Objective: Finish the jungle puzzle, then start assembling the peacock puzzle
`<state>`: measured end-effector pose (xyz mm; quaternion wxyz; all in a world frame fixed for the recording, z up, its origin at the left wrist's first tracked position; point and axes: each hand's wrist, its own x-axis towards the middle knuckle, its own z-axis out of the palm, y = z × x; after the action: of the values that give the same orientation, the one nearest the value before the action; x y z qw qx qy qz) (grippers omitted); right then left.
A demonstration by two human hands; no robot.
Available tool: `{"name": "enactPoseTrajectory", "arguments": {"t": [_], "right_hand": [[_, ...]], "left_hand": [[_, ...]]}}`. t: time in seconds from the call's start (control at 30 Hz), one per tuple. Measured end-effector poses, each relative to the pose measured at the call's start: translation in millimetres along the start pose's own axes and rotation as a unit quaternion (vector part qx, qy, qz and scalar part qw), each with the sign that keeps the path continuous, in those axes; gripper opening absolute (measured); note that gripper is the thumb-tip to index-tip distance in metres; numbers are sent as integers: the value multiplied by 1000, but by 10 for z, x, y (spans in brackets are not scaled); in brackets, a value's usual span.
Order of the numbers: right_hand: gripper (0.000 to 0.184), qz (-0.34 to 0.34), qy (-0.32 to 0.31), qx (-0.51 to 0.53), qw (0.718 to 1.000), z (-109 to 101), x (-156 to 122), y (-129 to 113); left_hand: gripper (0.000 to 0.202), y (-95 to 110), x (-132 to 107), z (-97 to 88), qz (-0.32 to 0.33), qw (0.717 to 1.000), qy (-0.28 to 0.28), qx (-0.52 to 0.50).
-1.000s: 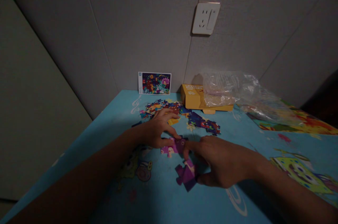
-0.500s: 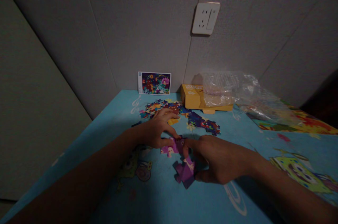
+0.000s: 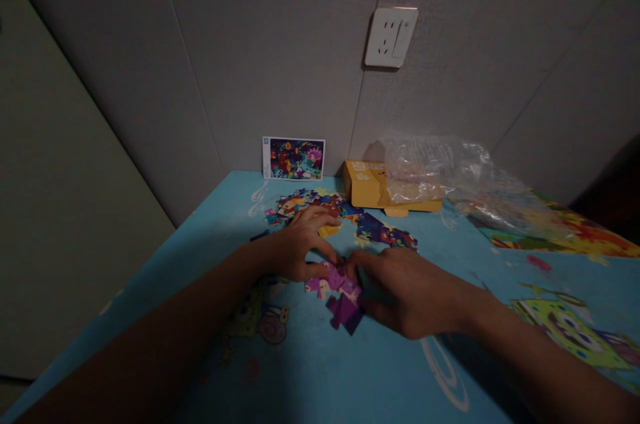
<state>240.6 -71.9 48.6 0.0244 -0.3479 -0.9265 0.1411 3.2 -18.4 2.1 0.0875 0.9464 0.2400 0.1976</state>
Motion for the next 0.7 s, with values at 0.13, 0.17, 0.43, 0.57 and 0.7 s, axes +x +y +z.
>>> {"name": "enactPoseTrajectory", "arguments": {"t": [0.13, 0.17, 0.43, 0.57, 0.7], "right_hand": [[44, 41, -13, -23, 999, 25, 18, -47], [45, 42, -18, -24, 999, 36, 21, -49], [27, -22, -35, 9, 999, 34, 23, 19], [29, -39, -44, 8, 998, 23, 27, 41], [29, -8, -17, 3, 1000, 32, 20, -10]], "left_hand": [[19, -15, -10, 12, 5, 1000, 4, -1], [19, -15, -11, 14, 5, 1000, 3, -1], [20, -1, -10, 8, -7, 1000, -5, 5], [21, -5, -9, 6, -8, 1000, -5, 1], [19, -16, -2, 15, -4, 1000, 1, -3]]}}
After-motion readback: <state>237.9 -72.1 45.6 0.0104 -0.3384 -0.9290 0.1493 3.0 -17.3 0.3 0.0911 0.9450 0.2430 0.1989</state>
